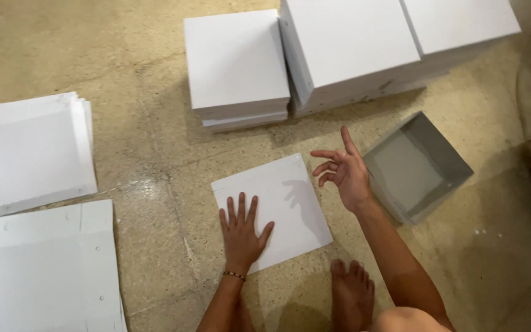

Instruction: Assembling cardboard boxes from flat pre-cut sheets by folding and tucking flaps.

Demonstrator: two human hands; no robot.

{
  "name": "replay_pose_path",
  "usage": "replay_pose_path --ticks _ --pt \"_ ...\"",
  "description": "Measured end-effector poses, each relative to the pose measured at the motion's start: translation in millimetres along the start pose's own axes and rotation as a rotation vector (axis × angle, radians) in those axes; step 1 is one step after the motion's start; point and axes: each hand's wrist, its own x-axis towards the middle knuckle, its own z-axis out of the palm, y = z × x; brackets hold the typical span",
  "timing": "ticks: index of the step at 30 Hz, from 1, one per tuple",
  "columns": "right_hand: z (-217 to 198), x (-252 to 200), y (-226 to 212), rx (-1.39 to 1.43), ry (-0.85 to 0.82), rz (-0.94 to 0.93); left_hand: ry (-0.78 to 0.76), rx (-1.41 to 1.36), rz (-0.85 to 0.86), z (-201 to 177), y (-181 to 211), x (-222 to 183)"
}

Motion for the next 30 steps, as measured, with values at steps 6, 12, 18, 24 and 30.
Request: replay_pose_path --ticks 6,12,18,24,30 --pt "8.3 -5.1 -11.8 -0.036 -0.005 0.023 0.007 0.032 -0.003 3.7 0.1 -0.5" --pt "46.8 -13.8 -23.8 -0.118 -0.268 0.007 0.0 0.022 -0.018 4.0 1.1 -0.5" --pt "56.7 -25.1 -18.2 -0.155 -0.376 -0.088 -0.036 0.009 -0.039 6.7 -1.0 -1.6" --pt "57.1 -38.9 -28.0 -0.189 -0.323 -0.279 -0.074 -0.001 -0.052 3.9 0.6 -1.8" --pt "55.6 -42.6 -34.8 -0.199 -0.291 -0.38 -0.09 -0.002 -0.053 2.4 0.4 -1.5"
